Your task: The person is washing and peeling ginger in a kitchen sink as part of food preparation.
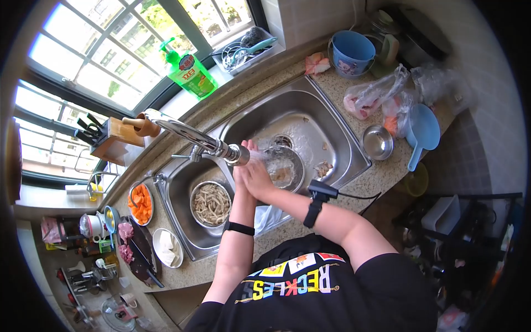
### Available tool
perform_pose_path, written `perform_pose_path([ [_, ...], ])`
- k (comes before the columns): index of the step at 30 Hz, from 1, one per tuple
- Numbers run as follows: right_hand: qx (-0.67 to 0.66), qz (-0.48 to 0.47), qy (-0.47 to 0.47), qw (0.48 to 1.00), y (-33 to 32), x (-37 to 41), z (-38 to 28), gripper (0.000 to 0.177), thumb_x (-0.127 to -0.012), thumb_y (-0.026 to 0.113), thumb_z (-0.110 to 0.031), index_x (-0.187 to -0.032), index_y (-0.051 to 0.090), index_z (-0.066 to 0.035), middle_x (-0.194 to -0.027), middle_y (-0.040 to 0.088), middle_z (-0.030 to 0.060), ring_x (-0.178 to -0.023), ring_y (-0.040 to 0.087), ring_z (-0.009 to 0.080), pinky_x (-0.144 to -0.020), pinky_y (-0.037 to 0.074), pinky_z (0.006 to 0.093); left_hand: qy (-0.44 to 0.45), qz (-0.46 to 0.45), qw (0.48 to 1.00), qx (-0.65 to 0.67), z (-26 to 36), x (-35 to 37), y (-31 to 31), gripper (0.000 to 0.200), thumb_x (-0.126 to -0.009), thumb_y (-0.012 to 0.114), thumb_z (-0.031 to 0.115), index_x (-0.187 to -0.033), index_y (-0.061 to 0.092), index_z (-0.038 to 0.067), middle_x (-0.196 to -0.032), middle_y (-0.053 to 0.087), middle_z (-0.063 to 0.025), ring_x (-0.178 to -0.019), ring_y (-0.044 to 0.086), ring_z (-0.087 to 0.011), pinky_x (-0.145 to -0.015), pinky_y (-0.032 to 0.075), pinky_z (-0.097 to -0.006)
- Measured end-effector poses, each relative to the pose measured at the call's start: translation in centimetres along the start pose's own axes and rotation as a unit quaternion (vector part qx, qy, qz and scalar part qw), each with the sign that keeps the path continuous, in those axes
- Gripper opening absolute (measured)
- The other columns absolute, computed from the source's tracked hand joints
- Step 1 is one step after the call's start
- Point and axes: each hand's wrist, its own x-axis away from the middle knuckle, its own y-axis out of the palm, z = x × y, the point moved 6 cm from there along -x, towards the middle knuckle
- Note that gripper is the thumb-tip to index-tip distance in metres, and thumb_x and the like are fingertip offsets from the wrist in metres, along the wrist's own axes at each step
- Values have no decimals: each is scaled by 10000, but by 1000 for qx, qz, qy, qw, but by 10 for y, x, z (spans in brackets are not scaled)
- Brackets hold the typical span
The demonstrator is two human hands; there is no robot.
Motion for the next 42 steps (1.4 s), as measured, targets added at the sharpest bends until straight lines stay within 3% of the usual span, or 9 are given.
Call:
perform_pose_path([
  [4,-58,16,94,994,-10,-21,20,523,-901,347,-258,-1308,304,69,-1347,281,299,-1296,222,380,-1084,159,377,-53,-33,994,-91,1,14,36,383,-936,342,162,-1294,349,27,-1309,402,-106,-1161,427,-211,-1000,338,-341],
  [8,-29,54,71,996,-7,-43,59,531,-919,330,-280,-1307,294,81,-1364,260,288,-1304,210,366,-1088,146,373,-125,113,968,-188,-7,26,47,394,-923,375,133,-1301,346,27,-1313,400,-92,-1176,414,-202,-1003,334,-334],
  [12,-20,44,63,997,-10,-22,32,441,-936,306,-185,-1302,331,58,-1373,282,246,-1316,205,330,-1081,170,375,-55,-39,985,-156,-2,1,9,408,-934,322,149,-1317,340,11,-1298,435,-56,-1158,436,-185,-990,337,-331],
  [16,-68,73,122,988,-4,-22,57,438,-940,304,-206,-1289,362,51,-1350,333,233,-1275,304,330,-1065,226,372,-126,149,964,-182,-10,35,37,381,-898,358,125,-1260,412,20,-1167,513,-67,-1084,493,-204,-938,385,-327],
  [18,-343,100,214,909,-11,-34,65,443,-949,289,-263,-1267,427,13,-1228,491,201,-1163,457,271,-998,323,298,-216,-156,956,122,-10,22,35,368,-888,414,180,-1215,462,19,-1138,553,-81,-1038,526,-212,-850,438,-333],
  [20,-469,91,234,847,-23,-37,53,461,-947,285,-308,-1208,482,17,-1120,570,143,-1026,542,188,-917,408,272,-160,-38,985,48,-7,29,72,375,-880,422,174,-1213,461,7,-1156,546,-97,-1056,521,-221,-891,416,-342],
  [22,-720,125,317,604,-18,-32,54,477,-931,305,-351,-1136,524,20,-1018,603,122,-917,580,196,-857,462,316,-100,82,991,-32,3,28,76,383,-871,430,167,-1211,459,-5,-1174,540,-113,-1074,515,-230,-932,395,-351],
  [26,-777,105,278,555,-14,-30,53,489,-913,323,-367,-1016,577,37,-961,615,146,-883,596,275,-844,474,402,-84,66,992,60,3,18,59,372,-850,411,147,-1164,481,-38,-1206,511,-150,-1158,461,-254,-1021,331,-405],
  [42,-756,123,292,573,-2,-19,49,289,-922,414,-227,-992,551,17,-1061,572,154,-989,554,253,-909,427,399,-45,165,985,-10,17,22,36,295,-862,415,100,-1121,498,-14,-1110,561,-128,-1042,542,-245,-918,440,-395],
])
